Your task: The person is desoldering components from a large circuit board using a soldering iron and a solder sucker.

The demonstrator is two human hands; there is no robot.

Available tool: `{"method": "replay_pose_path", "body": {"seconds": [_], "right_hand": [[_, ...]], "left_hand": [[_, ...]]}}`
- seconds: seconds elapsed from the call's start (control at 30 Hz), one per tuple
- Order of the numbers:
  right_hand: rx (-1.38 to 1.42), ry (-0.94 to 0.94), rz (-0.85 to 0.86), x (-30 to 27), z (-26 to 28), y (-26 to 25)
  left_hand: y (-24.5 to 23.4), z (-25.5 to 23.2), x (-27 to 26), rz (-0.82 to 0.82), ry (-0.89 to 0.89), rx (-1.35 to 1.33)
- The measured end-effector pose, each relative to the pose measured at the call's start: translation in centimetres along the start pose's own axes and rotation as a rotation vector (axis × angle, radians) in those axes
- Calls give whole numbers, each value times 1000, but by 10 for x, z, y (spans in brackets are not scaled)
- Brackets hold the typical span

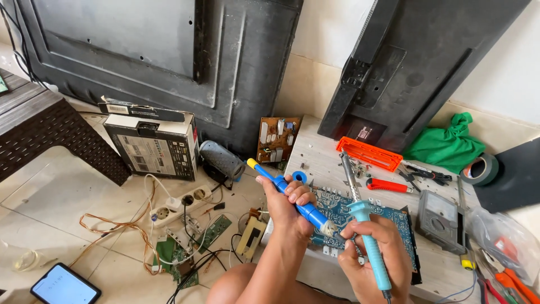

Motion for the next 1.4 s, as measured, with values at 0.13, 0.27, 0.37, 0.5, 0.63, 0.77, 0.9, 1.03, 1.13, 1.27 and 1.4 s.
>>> {"method": "replay_pose_path", "body": {"seconds": [0.13, 0.27, 0.37, 0.5, 0.63, 0.77, 0.9, 1.03, 1.13, 1.27, 1.4], "right_hand": [[60, -53, -67, -2, -14, -3], [197, 84, -9, -1, 7, -7], [265, 46, 32, -5, 3, -4], [302, 67, 40, -8, -2, -4], [203, 66, 64, -5, 3, -3], [177, 35, 69, -2, 6, 0], [169, -56, 75, -2, -4, -3], [218, -17, 60, -6, -11, -6], [146, -117, 51, -1, -4, -8], [-60, -275, -1, 3, 6, -9], [-63, -258, -159, -9, -10, -3]], "left_hand": [[0, -4, -2, 22, -123, -75], [3, -9, -5, -3, -92, -93], [3, -8, -4, 20, -113, -96], [4, -8, -6, 24, -119, -99], [4, -8, -7, 13, -111, -73], [2, -8, -4, -2, -108, -66], [3, -9, -6, -6, -109, -64], [2, -13, -3, -13, -88, -64], [-3, -13, 4, 3, -94, -66], [-10, -10, 11, 32, -60, -98], [-2, -6, -4, -14, 134, -75]]}}
Point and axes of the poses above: each hand's wrist, its own x-axis towards the middle knuckle, its own y-axis out of the palm, z = x × y, the point moved 2 cm from there along x, towards the middle knuckle, and after that the axes turned 8 degrees about -z, right-handed, at the moved point
